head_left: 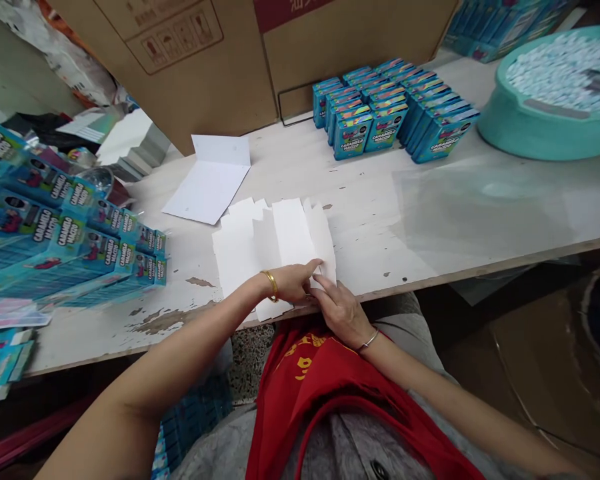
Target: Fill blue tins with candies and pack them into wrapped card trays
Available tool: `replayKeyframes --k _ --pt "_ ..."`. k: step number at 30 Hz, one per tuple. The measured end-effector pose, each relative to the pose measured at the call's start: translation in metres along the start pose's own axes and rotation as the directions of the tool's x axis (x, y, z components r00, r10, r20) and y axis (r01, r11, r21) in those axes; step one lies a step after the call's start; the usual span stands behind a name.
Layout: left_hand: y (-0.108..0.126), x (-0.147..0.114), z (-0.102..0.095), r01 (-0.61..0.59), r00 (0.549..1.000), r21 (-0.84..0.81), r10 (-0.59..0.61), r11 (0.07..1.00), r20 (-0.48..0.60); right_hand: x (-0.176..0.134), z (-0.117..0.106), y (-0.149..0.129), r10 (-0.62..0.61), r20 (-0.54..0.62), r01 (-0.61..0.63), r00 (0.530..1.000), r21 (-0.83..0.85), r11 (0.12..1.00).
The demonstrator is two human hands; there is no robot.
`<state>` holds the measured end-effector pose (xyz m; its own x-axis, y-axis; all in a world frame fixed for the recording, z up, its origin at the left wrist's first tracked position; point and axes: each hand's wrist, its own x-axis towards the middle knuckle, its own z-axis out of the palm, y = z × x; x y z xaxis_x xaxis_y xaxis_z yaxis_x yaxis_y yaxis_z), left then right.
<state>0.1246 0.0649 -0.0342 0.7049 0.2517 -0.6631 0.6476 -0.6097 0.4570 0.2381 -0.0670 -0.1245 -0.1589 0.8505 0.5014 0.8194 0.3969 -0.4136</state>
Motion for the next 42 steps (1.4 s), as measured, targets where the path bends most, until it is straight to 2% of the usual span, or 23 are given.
replayKeyframes --k 2,4,6,7,9,11,13,15,16,17,18,20,21,22,24,27,30,34,38,42 --pt "-0.004 0.001 -0.003 0.049 0.998 -0.127 -0.042 0.991 0.054 0.003 -0.004 -0.002 0.066 -0.094 -0.052 0.993 0.148 0.988" --pt "0.000 0.001 -0.002 0.104 0.993 -0.167 -0.092 0.980 0.075 0.009 -0.009 0.001 0.289 -0.157 -0.237 0.944 0.286 0.929" --pt "0.012 0.003 0.004 0.088 0.996 -0.100 -0.087 0.991 0.018 0.019 -0.015 0.011 0.478 -0.098 -0.416 0.873 0.361 0.834" --pt "0.020 0.003 0.007 0.052 0.998 -0.043 -0.053 0.998 -0.040 0.024 -0.018 0.020 0.494 -0.024 -0.453 0.869 0.362 0.815" --pt "0.034 0.003 0.011 -0.055 0.986 0.062 0.064 0.997 -0.155 0.034 -0.026 0.042 0.387 0.147 -0.414 0.910 0.288 0.864" --pt "0.040 0.001 0.005 -0.133 0.938 0.123 0.165 0.983 -0.304 0.042 -0.039 0.063 0.261 0.290 -0.312 0.921 0.146 0.939" --pt "0.031 0.000 -0.011 -0.135 0.836 0.190 0.215 0.972 -0.505 0.046 -0.052 0.078 0.196 0.392 -0.202 0.899 -0.026 0.979" --pt "0.007 0.001 -0.031 -0.051 0.723 0.278 0.228 0.959 -0.653 0.048 -0.062 0.084 0.148 0.480 -0.078 0.864 -0.163 0.984" --pt "-0.008 0.004 -0.040 -0.002 0.706 0.325 0.231 0.946 -0.669 0.049 -0.066 0.084 0.134 0.512 -0.026 0.849 -0.213 0.977" --pt "-0.024 0.007 -0.047 0.032 0.733 0.367 0.227 0.930 -0.641 0.049 -0.068 0.083 0.124 0.532 0.014 0.838 -0.249 0.968" --pt "-0.040 0.011 -0.052 0.039 0.787 0.402 0.221 0.915 -0.577 0.049 -0.069 0.081 0.116 0.542 0.040 0.832 -0.268 0.963" --pt "-0.065 0.019 -0.057 -0.034 0.885 0.455 0.238 0.890 -0.400 0.049 -0.069 0.076 0.103 0.537 0.056 0.837 -0.271 0.961" --pt "-0.073 0.022 -0.057 -0.087 0.906 0.473 0.267 0.877 -0.329 0.049 -0.068 0.074 0.103 0.528 0.047 0.843 -0.263 0.964" --pt "-0.079 0.024 -0.056 -0.133 0.909 0.488 0.302 0.863 -0.287 0.049 -0.068 0.072 0.113 0.518 0.027 0.848 -0.254 0.967" --pt "-0.084 0.026 -0.055 -0.176 0.893 0.516 0.357 0.838 -0.274 0.050 -0.067 0.070 0.167 0.508 -0.046 0.845 -0.242 0.969" --pt "-0.081 0.026 -0.057 -0.170 0.888 0.577 0.378 0.799 -0.262 0.056 -0.067 0.067 0.276 0.545 -0.175 0.792 -0.230 0.957" --pt "-0.073 0.032 -0.060 -0.116 0.909 0.689 0.356 0.715 -0.217 0.066 -0.065 0.065 0.372 0.573 -0.290 0.730 -0.234 0.928" --pt "-0.064 0.048 -0.061 0.004 0.937 0.757 0.261 0.653 -0.231 0.078 -0.062 0.065 0.482 0.548 -0.402 0.684 -0.268 0.875" --pt "-0.064 0.054 -0.065 -0.006 0.942 0.758 0.258 0.652 -0.214 0.083 -0.064 0.067 0.482 0.554 -0.414 0.678 -0.254 0.874" --pt "-0.062 0.052 -0.075 -0.122 0.948 0.771 0.303 0.625 -0.095 0.086 -0.063 0.066 0.450 0.555 -0.286 0.700 -0.360 0.888"
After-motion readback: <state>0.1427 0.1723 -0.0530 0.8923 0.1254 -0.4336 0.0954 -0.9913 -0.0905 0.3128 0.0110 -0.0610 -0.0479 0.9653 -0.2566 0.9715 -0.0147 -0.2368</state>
